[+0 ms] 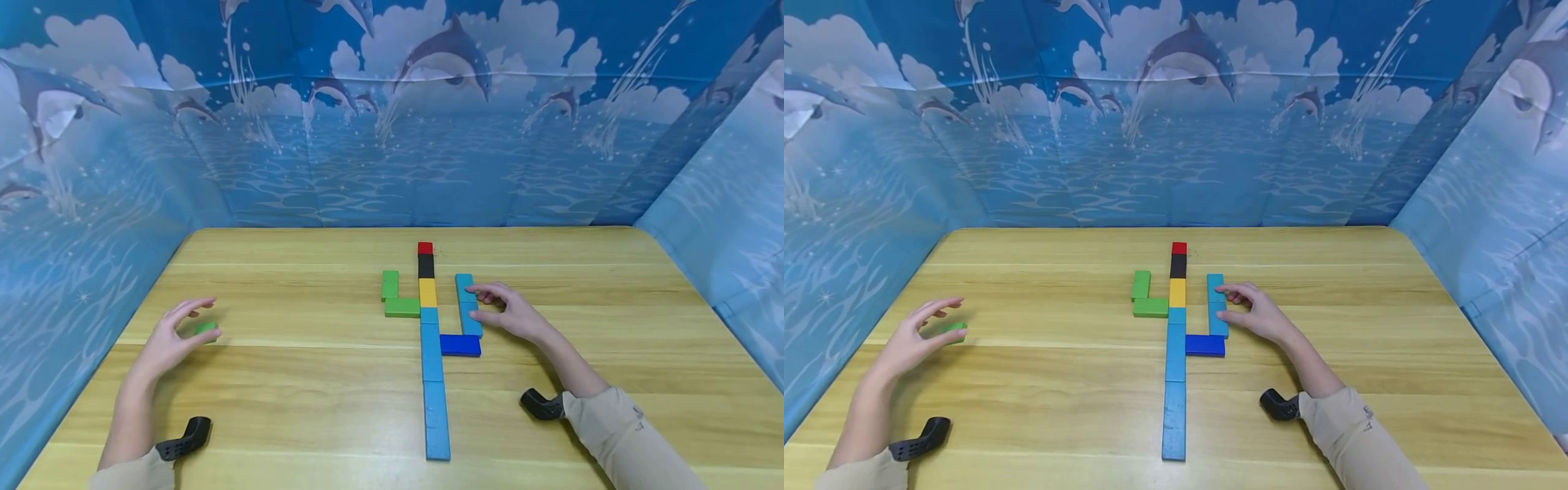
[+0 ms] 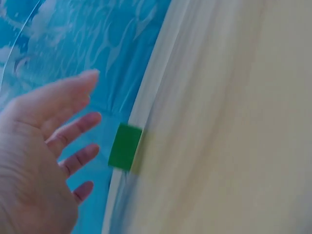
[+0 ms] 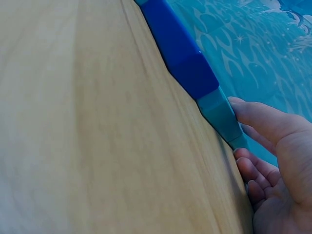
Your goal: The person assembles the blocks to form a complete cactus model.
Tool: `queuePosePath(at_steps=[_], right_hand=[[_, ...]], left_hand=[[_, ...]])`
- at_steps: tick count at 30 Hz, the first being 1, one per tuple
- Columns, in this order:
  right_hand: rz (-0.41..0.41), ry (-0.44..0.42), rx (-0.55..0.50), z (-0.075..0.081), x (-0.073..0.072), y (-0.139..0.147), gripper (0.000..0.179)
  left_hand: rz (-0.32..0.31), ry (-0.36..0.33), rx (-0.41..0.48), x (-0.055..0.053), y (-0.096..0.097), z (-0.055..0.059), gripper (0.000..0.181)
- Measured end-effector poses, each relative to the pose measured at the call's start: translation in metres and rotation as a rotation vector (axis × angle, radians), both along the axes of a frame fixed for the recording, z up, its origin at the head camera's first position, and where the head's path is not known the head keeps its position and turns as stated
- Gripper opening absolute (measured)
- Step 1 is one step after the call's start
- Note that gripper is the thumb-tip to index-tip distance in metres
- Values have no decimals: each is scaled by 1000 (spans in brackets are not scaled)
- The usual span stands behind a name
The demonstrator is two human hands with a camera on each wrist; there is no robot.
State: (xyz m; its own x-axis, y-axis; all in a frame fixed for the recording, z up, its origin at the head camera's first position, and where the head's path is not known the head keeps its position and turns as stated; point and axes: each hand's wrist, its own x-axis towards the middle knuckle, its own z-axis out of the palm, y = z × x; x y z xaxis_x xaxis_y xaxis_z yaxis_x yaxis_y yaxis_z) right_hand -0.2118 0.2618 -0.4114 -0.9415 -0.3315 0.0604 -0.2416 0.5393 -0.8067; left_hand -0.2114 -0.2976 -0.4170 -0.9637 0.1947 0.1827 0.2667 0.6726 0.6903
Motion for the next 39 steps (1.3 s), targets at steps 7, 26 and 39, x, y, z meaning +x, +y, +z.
queuePosePath(at_steps=[7, 26, 39], right_hand=[[0, 2, 0, -1, 0, 1, 46], [0, 5, -10, -2, 1, 1, 45], [-4, 5, -11, -1, 1, 0, 46]], left_hand=[[35, -50, -20, 9, -22, -9, 62], [76, -39, -65, 11, -37, -21, 43], [120, -55, -63, 11, -34, -20, 41]])
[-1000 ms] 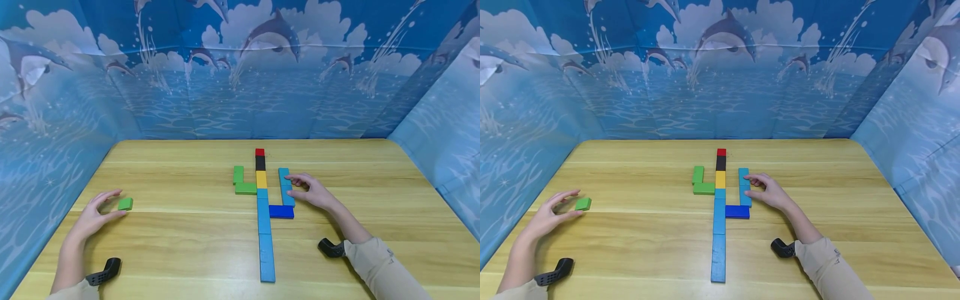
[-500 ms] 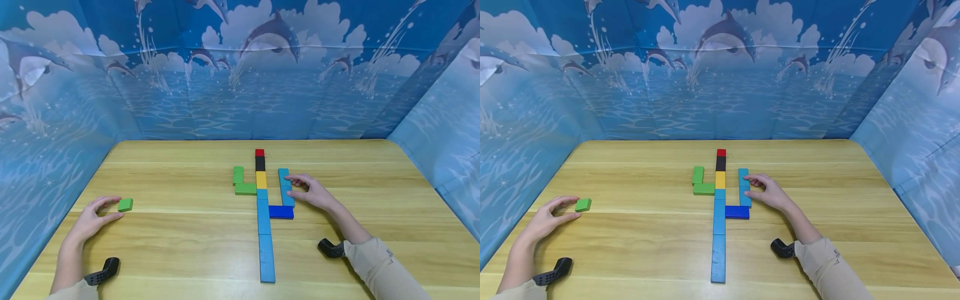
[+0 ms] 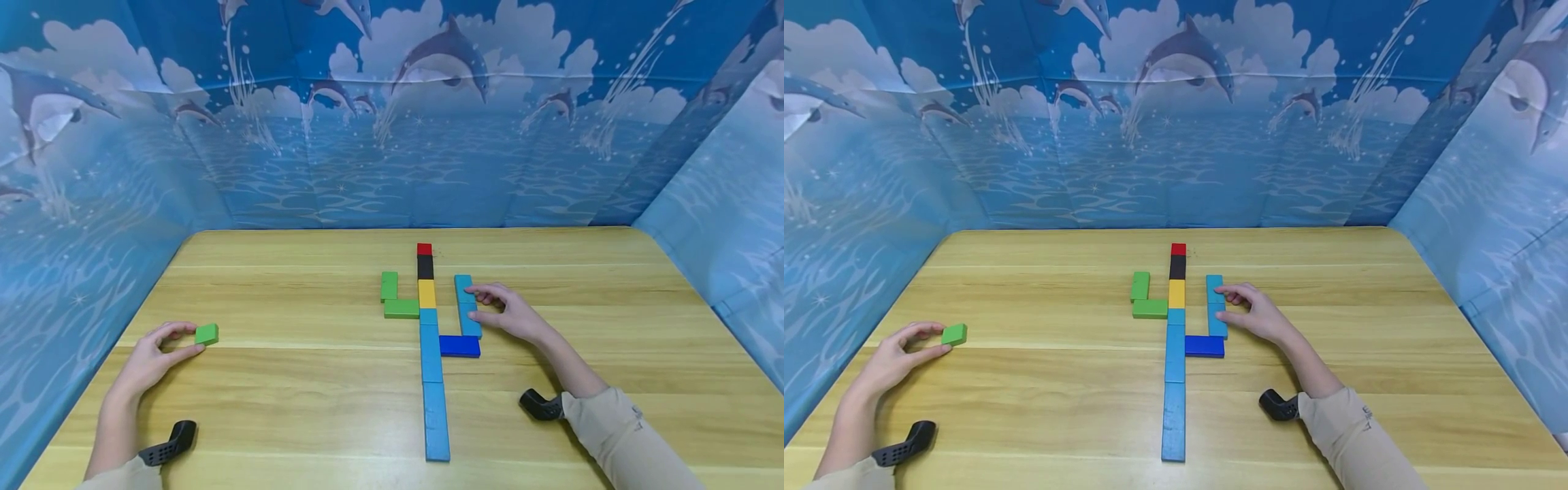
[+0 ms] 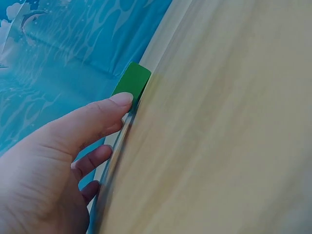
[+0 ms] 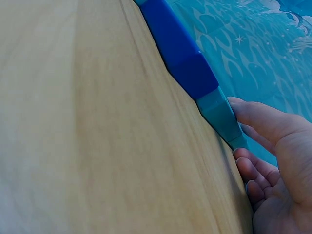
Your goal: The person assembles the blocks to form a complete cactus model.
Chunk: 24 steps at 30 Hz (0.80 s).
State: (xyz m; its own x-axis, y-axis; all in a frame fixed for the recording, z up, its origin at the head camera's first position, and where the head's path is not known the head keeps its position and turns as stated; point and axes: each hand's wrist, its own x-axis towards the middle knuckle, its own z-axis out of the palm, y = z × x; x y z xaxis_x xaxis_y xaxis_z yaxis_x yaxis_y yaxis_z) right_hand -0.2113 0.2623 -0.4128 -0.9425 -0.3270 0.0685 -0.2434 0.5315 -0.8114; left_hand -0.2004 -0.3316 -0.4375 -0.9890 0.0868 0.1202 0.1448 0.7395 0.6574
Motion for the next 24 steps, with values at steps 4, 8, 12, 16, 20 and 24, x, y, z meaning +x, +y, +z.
queuePosePath(at_steps=[4, 8, 12, 16, 20, 24], right_hand=[[1, -2, -1, 0, 0, 0, 46], [3, -2, 1, 0, 0, 0, 46], [0, -1, 5, 0, 0, 1, 46], [-1, 1, 6, 0, 0, 1, 46], [0, 1, 3, 1, 0, 0, 46], [-1, 4, 2, 1, 1, 0, 45]], left_hand=[[29, 10, 22, -2, 5, 1, 43], [48, 29, 84, -10, 18, 5, 43], [21, 88, 144, -29, 41, 9, 40], [-43, 145, 204, -50, 72, 12, 38], [-104, 134, 291, -63, 111, 22, 36], [-158, 99, 354, -79, 143, 25, 38]])
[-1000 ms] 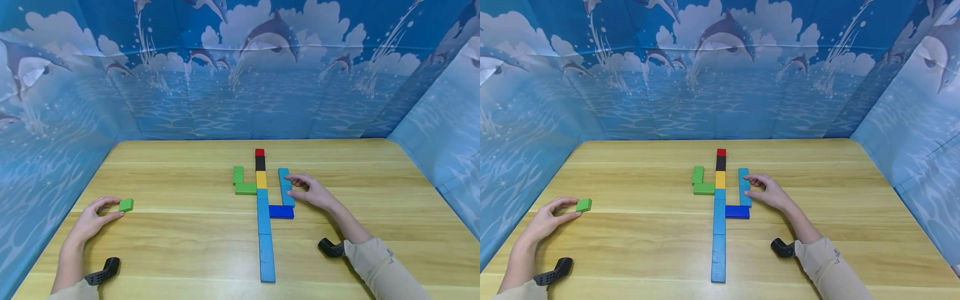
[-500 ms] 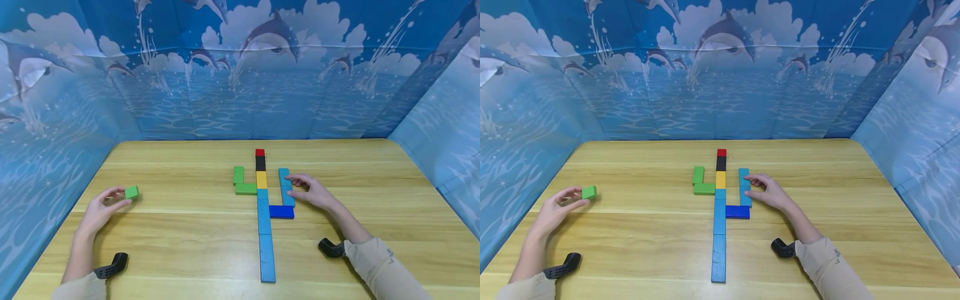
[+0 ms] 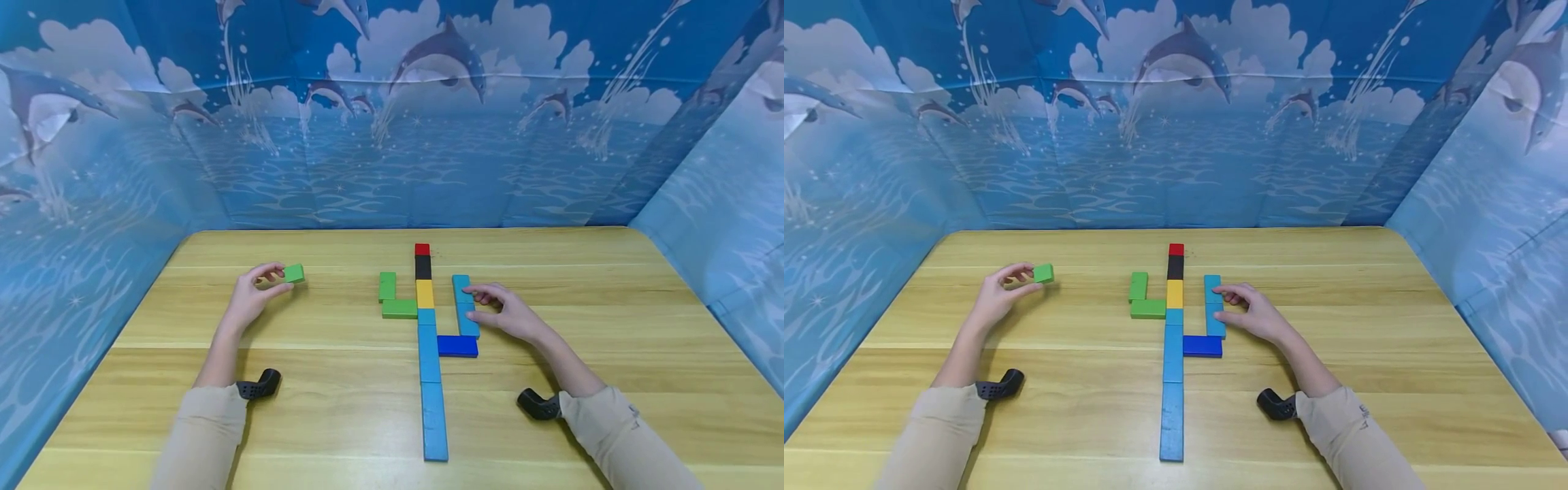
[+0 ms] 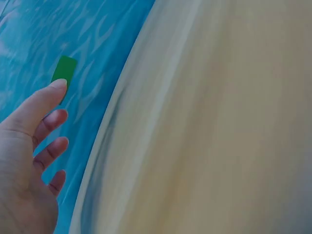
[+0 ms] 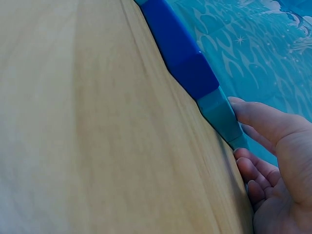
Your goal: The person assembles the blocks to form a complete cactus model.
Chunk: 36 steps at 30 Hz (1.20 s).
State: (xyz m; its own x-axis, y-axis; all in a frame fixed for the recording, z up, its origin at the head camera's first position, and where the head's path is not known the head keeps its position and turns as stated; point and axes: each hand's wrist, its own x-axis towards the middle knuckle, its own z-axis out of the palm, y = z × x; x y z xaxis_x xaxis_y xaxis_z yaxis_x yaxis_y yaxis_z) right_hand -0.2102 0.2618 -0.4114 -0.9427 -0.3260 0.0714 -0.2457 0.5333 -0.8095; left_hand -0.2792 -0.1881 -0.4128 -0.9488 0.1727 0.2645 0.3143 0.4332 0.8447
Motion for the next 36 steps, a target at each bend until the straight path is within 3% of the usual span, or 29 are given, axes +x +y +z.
queuePosePath(at_steps=[6, 10, 14, 24, 36], right_hand=[[0, 1, 8, 0, 0, 0, 45], [1, 1, 5, 1, 0, 0, 46], [3, 1, 2, 0, -1, 0, 46], [8, 4, -1, 0, 0, 0, 45], [8, 5, -3, 1, 0, 0, 45]], left_hand=[[-56, -30, 17, -23, 37, -8, 38], [-71, -41, 30, -42, 54, -23, 40], [-80, -27, -3, -52, 74, -27, 39], [-116, 13, -115, -61, 116, -28, 37], [-141, 45, -241, -67, 138, -32, 36]])
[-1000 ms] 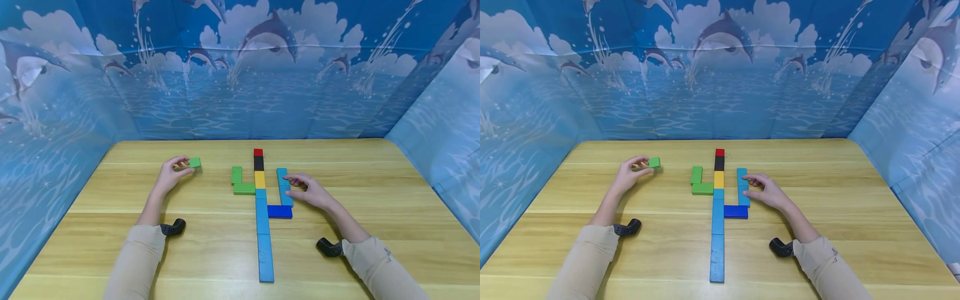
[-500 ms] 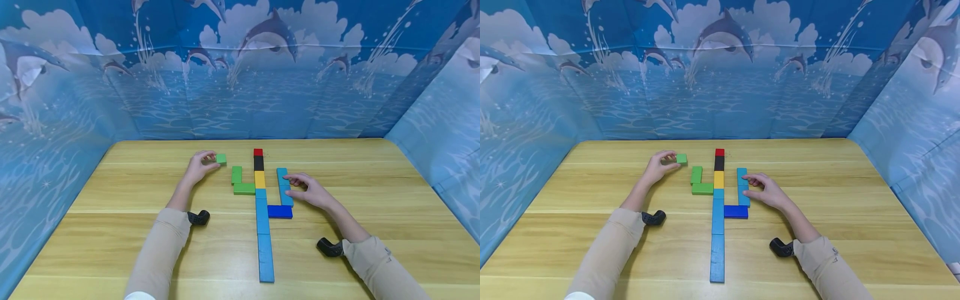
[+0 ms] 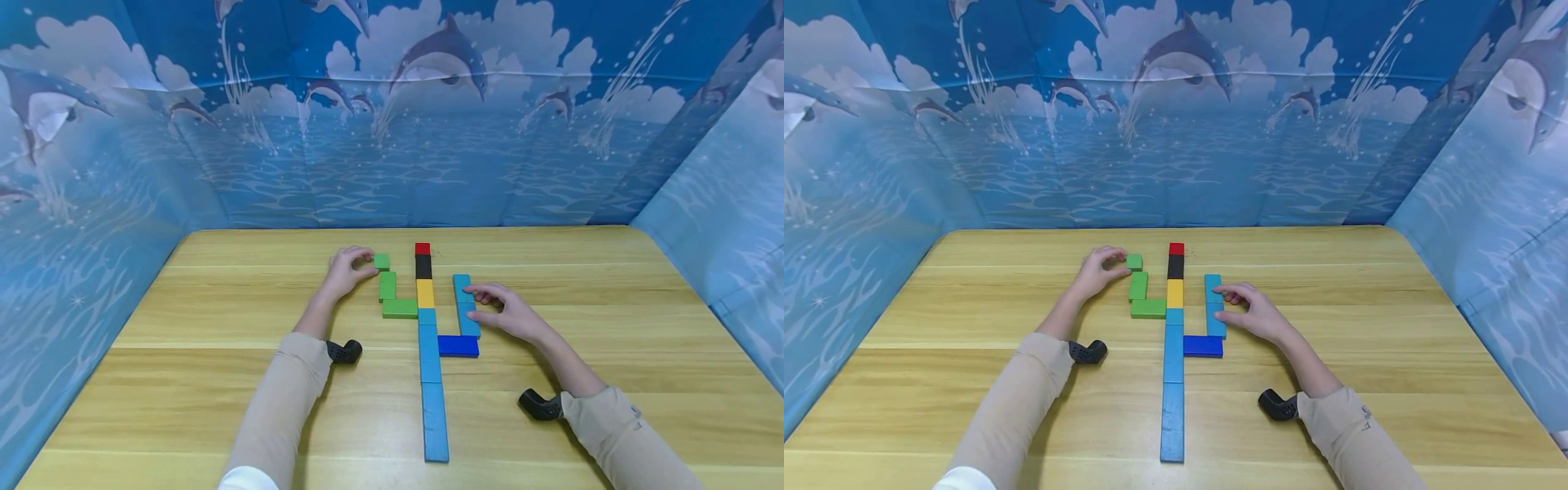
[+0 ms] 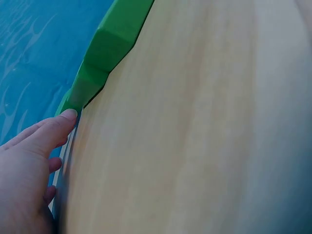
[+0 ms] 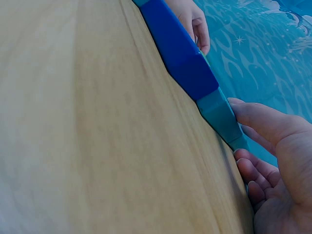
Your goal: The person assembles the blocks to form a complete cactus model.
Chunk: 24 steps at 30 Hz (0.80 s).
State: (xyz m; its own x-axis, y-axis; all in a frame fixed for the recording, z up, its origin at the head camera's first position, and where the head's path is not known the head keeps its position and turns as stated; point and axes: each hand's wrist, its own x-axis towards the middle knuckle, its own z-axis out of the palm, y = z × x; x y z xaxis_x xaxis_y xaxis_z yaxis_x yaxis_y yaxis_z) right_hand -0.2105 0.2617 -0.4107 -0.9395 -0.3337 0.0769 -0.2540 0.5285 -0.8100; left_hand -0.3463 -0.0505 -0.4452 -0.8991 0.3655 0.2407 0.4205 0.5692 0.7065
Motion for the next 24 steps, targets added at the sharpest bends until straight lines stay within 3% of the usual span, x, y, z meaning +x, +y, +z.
queuePosePath(at_steps=[8, 15, 24], right_hand=[[-6, 2, 9, -1, -1, 0, 45], [-4, 3, 5, -1, 0, 0, 45], [-6, -1, 2, -1, 0, -1, 45]], left_hand=[[-5, -13, -62, -3, 5, -2, 34], [-21, -9, -65, -3, 4, -3, 36], [-139, -59, 17, 2, -5, 1, 45]])
